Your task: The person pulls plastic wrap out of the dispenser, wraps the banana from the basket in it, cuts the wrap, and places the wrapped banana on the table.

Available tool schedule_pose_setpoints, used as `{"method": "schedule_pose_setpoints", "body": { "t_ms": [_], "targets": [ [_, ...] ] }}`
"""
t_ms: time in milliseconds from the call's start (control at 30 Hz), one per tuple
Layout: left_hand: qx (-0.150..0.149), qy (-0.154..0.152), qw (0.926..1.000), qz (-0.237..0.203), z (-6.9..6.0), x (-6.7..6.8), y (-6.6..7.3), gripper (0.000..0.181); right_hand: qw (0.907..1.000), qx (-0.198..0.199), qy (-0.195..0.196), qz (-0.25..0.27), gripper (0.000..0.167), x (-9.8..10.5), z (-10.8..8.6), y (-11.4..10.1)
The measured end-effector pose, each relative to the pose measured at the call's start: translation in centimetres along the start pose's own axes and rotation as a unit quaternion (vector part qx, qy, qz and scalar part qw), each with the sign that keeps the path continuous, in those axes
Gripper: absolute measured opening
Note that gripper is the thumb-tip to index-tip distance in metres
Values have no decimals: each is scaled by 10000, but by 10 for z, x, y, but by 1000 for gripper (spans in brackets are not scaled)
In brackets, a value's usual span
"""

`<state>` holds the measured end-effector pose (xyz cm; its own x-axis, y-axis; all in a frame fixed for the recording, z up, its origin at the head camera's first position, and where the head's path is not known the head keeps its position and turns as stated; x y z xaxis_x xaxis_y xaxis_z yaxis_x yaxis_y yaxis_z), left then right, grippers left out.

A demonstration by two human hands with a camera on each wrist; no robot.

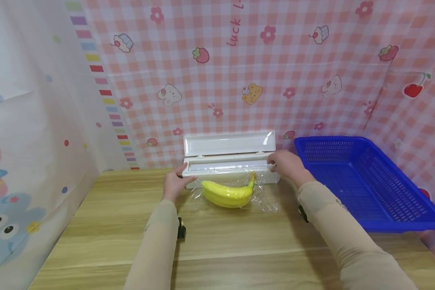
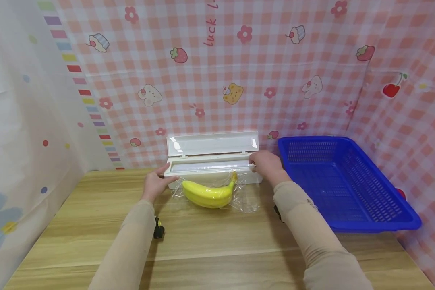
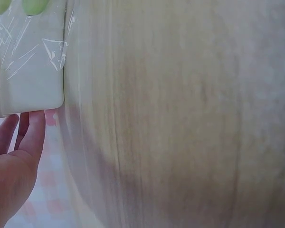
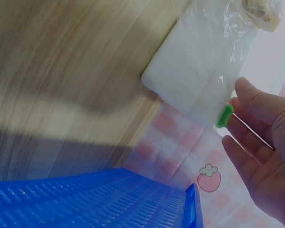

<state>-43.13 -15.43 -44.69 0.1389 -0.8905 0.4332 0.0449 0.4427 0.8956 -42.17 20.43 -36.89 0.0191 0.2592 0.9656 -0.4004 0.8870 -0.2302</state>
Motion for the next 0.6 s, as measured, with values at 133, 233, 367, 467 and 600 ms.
{"method": "schedule_pose_setpoints", "body": {
  "t_ms": [133, 233, 367, 467, 600],
  "targets": [
    [-9, -31, 10000, -61, 0, -1, 0, 65, 9999, 68, 14, -111, 12, -4, 0, -6],
    [-30, -61, 9999, -131, 0, -2, 0, 66, 9998, 54, 99, -168, 10, -8, 1, -7],
    [-82, -59, 9999, -132, -1, -2, 0, 65, 9994, 55, 274, -189, 7, -11, 3, -8],
    [-116, -57, 9999, -70, -1, -2, 0, 65, 9990, 35, 415, -188, 7, -13, 4, -7],
    [-140, -90, 9998, 111, -2, 0, 2, 66, 9983, -32, 567, -138, 12, -13, 5, -7]
  ]
}}
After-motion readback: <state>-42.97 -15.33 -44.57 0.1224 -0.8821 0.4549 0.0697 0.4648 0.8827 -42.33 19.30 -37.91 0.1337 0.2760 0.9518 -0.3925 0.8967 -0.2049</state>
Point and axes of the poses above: each hand's wrist, its own z-axis towards the middle knuckle, its own x-axis out of the back of the hand, y = z × x, the point moved 7 cm from there along z, towards the middle knuckle, and after that the axes turned 5 degrees about z, right-handed, at the moved point
